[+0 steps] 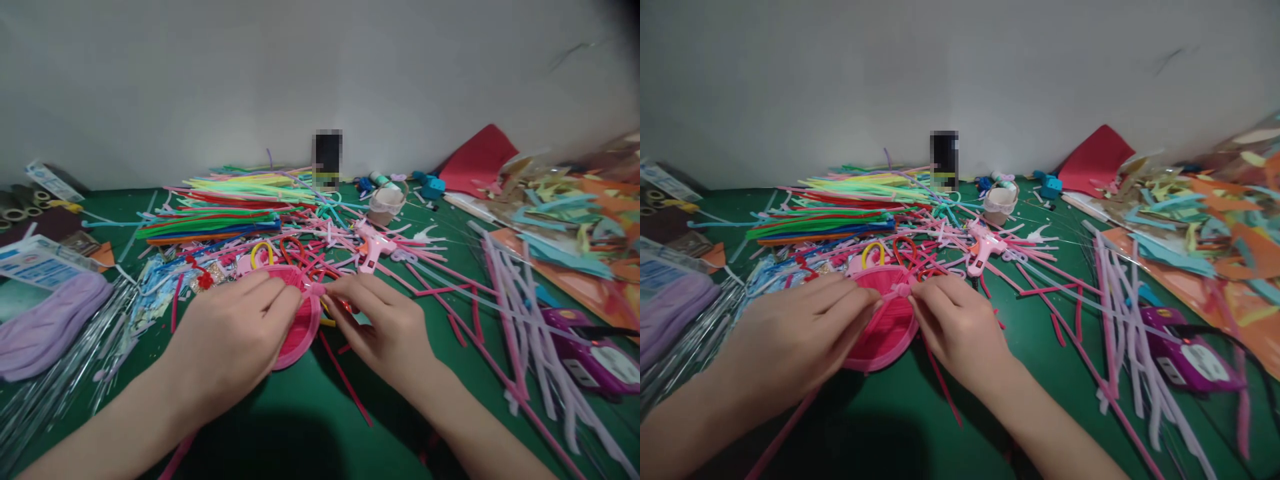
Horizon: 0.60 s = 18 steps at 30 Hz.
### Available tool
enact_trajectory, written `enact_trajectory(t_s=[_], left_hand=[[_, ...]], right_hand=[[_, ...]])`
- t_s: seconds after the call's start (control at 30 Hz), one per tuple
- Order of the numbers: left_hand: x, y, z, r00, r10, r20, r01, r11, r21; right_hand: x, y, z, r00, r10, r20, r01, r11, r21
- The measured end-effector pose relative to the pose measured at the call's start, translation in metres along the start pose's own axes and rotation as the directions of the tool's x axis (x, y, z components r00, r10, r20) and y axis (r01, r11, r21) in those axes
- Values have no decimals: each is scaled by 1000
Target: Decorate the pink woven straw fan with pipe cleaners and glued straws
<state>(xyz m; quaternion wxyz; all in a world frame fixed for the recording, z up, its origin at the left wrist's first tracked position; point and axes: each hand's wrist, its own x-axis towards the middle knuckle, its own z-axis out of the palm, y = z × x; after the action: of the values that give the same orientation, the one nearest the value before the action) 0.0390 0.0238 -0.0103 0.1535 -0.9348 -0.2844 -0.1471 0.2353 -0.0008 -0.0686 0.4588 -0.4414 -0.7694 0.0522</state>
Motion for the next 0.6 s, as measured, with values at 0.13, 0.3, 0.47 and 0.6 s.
enact_trajectory(t_s=[0.13,0.3,0.47,0.6], left_hand=[[-2,-4,-4,995,-55,79,67,987,-149],[0,-10,7,950,-200,240,289,855,-431],[10,-13,12,936,-203,288,344,702,-624],[7,-10,15,919,-264,294,395,637,-662]], right_hand=[[1,2,-1,998,1,55,-2,1000,16],[3,3,-2,990,2,139,-20,991,129],[3,0,-3,987,71,145,-101,972,213],[5,-1,-3,981,147,128,-172,963,206]])
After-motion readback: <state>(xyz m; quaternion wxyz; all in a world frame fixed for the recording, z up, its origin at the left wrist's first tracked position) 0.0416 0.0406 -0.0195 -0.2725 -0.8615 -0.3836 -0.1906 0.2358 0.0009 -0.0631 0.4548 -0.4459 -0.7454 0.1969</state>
